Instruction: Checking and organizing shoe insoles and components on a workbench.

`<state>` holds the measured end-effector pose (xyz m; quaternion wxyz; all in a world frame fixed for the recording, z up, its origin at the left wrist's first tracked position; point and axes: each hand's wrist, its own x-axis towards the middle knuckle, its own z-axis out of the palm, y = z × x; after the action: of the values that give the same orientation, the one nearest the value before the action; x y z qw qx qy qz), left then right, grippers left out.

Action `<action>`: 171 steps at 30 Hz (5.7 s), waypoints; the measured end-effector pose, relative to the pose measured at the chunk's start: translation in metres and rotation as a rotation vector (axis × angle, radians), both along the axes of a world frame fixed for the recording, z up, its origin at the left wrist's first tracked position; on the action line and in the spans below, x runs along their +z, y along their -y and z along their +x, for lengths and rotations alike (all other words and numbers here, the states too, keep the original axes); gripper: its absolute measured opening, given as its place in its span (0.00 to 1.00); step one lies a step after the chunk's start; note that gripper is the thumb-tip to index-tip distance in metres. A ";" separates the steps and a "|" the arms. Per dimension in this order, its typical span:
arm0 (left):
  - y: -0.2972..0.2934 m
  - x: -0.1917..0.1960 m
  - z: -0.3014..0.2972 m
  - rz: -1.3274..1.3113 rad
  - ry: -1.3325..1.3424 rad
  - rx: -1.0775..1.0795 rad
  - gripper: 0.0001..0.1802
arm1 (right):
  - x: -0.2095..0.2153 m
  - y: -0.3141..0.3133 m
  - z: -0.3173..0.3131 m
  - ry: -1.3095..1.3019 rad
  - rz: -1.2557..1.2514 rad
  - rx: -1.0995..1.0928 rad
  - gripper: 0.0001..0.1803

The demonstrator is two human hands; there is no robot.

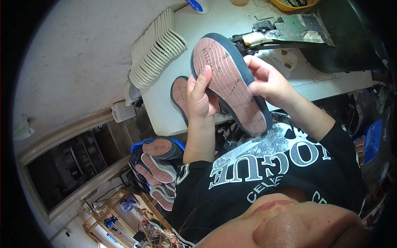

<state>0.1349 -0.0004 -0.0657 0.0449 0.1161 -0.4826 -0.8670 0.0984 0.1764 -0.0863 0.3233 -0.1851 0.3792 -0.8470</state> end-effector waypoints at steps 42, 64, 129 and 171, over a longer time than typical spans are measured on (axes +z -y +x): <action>-0.005 -0.012 -0.127 -0.384 0.145 -0.279 0.28 | 0.031 -0.030 0.018 0.359 0.287 -0.214 0.15; -0.012 0.089 -0.155 -1.459 -0.385 -1.309 0.21 | 0.047 -0.025 0.011 0.377 0.316 -0.370 0.23; -0.007 0.059 -0.170 -0.983 -0.247 -1.234 0.30 | 0.048 -0.023 0.015 0.490 0.225 -0.227 0.16; 0.001 0.041 -0.071 -0.806 0.327 -0.570 0.19 | -0.002 -0.051 0.021 -0.117 0.694 0.068 0.12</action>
<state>0.0642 -0.0011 -0.0246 -0.2278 0.0878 -0.7911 -0.5608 0.1191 0.2273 -0.0880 0.3726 -0.1248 0.6559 -0.6444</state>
